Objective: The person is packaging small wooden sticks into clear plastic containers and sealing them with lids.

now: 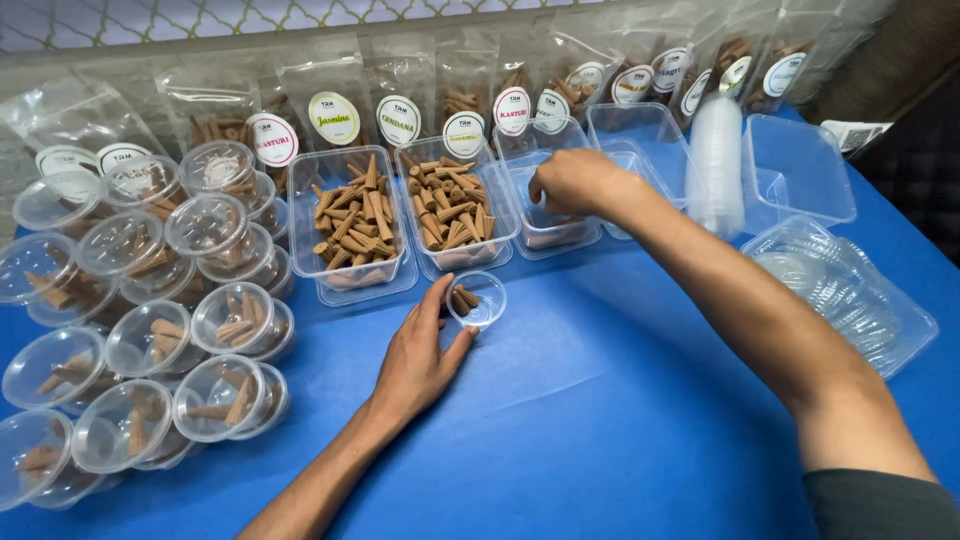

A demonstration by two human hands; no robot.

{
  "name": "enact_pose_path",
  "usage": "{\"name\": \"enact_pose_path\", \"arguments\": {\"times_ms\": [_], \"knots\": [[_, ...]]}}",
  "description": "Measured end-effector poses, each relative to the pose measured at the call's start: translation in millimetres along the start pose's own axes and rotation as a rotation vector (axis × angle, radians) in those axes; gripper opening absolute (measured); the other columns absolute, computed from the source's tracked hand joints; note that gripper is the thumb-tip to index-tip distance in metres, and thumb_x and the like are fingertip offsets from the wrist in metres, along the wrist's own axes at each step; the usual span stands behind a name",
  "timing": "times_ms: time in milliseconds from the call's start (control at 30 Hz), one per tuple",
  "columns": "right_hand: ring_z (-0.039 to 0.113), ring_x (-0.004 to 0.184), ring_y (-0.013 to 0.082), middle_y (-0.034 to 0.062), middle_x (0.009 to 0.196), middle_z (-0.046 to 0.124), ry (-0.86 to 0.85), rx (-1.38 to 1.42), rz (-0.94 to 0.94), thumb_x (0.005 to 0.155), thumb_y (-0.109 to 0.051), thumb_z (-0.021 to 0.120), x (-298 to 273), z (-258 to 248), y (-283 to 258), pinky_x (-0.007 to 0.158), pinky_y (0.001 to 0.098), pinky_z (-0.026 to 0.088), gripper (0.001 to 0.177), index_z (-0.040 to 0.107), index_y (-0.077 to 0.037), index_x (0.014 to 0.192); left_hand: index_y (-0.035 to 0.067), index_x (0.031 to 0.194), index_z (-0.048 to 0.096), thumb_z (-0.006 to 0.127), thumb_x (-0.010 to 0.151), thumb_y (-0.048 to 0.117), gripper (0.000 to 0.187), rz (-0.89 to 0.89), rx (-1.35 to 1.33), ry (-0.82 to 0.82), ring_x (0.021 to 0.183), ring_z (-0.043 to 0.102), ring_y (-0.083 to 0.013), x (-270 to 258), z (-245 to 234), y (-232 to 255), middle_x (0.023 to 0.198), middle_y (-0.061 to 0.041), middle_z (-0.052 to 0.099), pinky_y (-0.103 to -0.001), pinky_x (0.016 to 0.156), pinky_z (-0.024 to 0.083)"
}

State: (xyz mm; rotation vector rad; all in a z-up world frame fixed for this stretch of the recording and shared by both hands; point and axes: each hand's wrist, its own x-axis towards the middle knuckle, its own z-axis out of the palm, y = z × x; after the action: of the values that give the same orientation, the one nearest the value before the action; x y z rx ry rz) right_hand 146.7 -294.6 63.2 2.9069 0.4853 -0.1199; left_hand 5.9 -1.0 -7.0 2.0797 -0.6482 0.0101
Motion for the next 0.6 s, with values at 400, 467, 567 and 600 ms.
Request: {"name": "enact_pose_path", "arguments": {"times_ms": [400,467,567,600], "knots": [[0.070,0.084,0.0349,0.0091,0.080,0.072,0.401,0.332,-0.455,0.081,-0.014,0.076,-85.7,-79.9,-80.4,0.074,0.0473,0.057,0.006,0.072,-0.014,0.086,0.001,0.151,0.037,0.072,0.090,0.017,0.072,0.009,-0.018,0.007,0.120,0.062,-0.0429,-0.1,2.5,-3.6,0.130,-0.026,0.064,-0.044,0.093,0.060],[0.070,0.084,0.0297,0.0035,0.078,0.072,0.384,0.243,-0.463,0.079,-0.018,0.078,-82.9,-54.7,-90.7,0.074,0.0439,0.056,0.007,0.072,-0.018,0.083,0.001,0.152,0.037,0.072,0.091,0.017,0.072,0.019,-0.011,0.011,0.120,0.062,-0.0429,-0.8,3.2,-5.2,0.130,-0.026,0.064,-0.045,0.093,0.060],[0.068,0.082,0.0219,-0.0043,0.074,0.071,0.380,0.094,-0.475,0.076,-0.026,0.080,-74.0,-18.9,-101.1,0.073,0.0384,0.052,0.009,0.071,-0.025,0.078,0.001,0.152,0.037,0.072,0.090,0.016,0.072,0.033,0.000,0.018,0.120,0.062,-0.0430,-2.0,3.3,-6.7,0.130,-0.026,0.064,-0.045,0.092,0.060],[0.067,0.081,0.0193,-0.0066,0.073,0.070,0.392,0.034,-0.480,0.075,-0.030,0.081,-69.8,-7.6,-103.8,0.073,0.0362,0.050,0.011,0.070,-0.028,0.076,0.002,0.152,0.038,0.073,0.090,0.016,0.073,0.038,0.001,0.020,0.120,0.062,-0.0430,-2.2,2.9,-7.1,0.130,-0.026,0.064,-0.045,0.092,0.060]]}}
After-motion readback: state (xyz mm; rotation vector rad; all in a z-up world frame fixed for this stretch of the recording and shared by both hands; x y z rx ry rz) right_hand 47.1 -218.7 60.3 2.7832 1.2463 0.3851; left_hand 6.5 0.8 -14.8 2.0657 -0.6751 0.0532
